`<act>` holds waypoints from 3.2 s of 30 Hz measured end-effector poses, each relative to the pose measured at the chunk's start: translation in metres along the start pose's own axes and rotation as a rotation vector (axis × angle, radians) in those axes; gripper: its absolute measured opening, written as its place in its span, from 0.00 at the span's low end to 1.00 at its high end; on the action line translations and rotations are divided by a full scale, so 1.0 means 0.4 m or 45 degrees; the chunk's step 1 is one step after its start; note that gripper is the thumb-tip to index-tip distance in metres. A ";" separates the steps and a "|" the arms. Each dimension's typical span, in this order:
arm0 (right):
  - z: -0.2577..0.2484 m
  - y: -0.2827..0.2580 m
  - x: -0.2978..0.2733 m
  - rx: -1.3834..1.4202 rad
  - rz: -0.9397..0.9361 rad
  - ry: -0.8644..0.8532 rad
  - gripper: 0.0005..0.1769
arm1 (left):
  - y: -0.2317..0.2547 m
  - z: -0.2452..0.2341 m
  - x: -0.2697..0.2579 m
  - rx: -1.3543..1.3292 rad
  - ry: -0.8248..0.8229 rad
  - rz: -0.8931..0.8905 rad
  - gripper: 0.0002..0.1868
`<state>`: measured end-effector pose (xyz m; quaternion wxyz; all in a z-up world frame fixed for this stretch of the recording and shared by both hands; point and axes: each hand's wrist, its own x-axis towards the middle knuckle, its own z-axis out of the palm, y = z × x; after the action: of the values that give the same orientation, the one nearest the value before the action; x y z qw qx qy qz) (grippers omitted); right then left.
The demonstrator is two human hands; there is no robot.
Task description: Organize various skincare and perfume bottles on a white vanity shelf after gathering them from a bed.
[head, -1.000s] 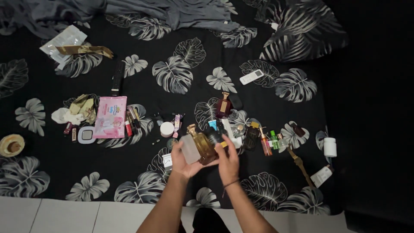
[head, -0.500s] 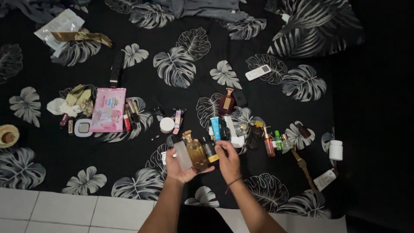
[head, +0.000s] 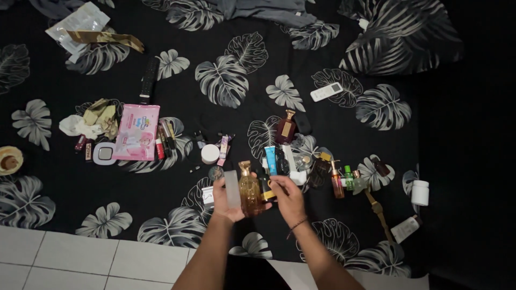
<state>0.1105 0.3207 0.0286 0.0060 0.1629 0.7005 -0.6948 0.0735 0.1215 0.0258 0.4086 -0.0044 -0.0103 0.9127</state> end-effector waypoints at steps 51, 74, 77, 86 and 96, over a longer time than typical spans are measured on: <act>-0.192 0.110 0.297 -1.206 0.269 0.474 0.28 | -0.043 -0.048 0.051 0.021 0.382 -0.009 0.45; -0.045 -0.090 0.188 0.153 0.058 -0.085 0.13 | 0.002 0.103 -0.153 -0.051 -0.009 0.408 0.39; 0.020 -0.160 0.140 0.348 0.179 -0.209 0.13 | 0.012 0.172 -0.222 -0.030 -0.023 0.499 0.38; 0.273 -0.226 0.001 0.987 0.467 -0.753 0.23 | 0.040 0.214 -0.491 -0.080 0.048 0.741 0.43; 0.601 -0.177 -0.209 1.202 0.579 -0.762 0.23 | 0.119 0.247 -0.723 0.075 -0.057 0.851 0.40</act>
<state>0.1204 0.0690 0.1088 0.2781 0.0910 0.2318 -0.9277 0.2290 -0.1272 0.1235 0.0864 0.0242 0.0092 0.9959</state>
